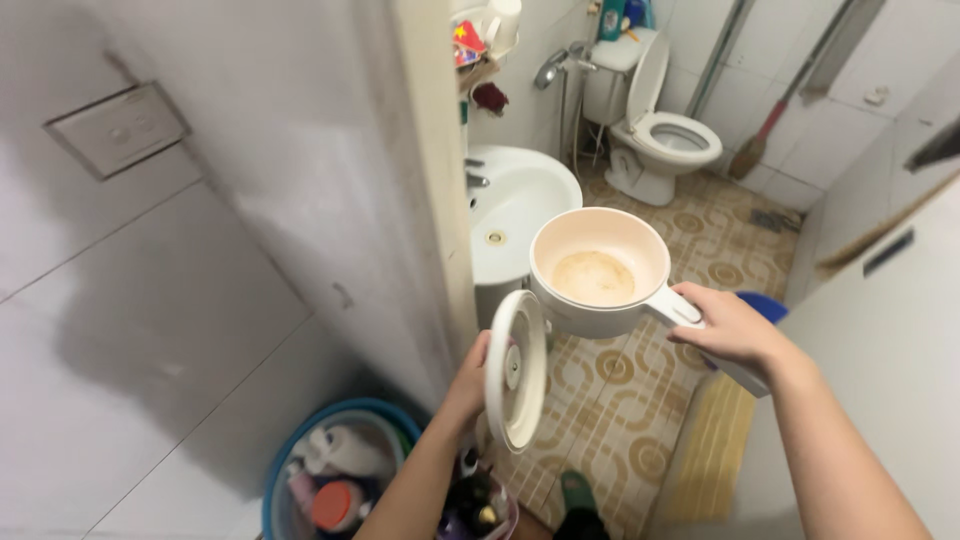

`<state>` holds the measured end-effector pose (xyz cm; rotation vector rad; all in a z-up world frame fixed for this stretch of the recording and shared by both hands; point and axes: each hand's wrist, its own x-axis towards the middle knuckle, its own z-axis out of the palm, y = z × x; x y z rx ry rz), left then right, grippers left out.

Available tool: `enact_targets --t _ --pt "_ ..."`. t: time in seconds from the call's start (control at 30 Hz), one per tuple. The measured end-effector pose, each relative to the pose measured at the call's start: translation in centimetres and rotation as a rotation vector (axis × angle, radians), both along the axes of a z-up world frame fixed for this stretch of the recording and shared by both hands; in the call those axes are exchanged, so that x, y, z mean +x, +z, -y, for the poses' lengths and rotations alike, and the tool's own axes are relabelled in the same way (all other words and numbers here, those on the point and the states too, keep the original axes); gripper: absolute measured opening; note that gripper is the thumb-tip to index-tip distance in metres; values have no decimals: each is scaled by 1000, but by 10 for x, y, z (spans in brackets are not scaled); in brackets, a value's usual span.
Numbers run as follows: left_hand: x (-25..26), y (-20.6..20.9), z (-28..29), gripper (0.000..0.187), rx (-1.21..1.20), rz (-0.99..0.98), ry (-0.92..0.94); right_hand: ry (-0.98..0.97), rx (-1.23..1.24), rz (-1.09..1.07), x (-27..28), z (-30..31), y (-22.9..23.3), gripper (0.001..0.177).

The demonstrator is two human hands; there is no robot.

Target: The person picks up a blue case and moves it, then handles a white electric pot containing yellow objects. They carry the pot and its lid into a bathroom, where they rinse both under a faucet in a sink before scrubbing a black bowl by hand under water.

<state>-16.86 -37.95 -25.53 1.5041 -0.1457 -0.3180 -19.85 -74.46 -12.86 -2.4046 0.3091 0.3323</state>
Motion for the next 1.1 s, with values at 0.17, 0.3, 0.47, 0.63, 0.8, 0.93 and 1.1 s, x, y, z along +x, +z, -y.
enact_targets --t 0.17,0.3,0.47,0.63,0.8,0.93,1.1 --pt "104 1 76 25 -383 -176 139 447 -238 359 143 73 -43 66" --pt "178 20 99 19 -645 -327 129 493 -308 226 223 88 -52 62" --pt "239 10 102 18 -911 -432 216 618 -304 139 296 83 -55 60" --pt "301 -12 90 25 -1023 -502 141 651 -347 36 358 62 -66 61" --pt "360 -45 81 33 -1160 -392 19 749 -309 61 430 56 -106 64" --pt "414 -78 77 35 -1159 -458 73 848 -322 -17 474 62 -141 67" --pt "478 -116 64 34 -1161 -439 -163 973 -260 17 505 56 -152 72"
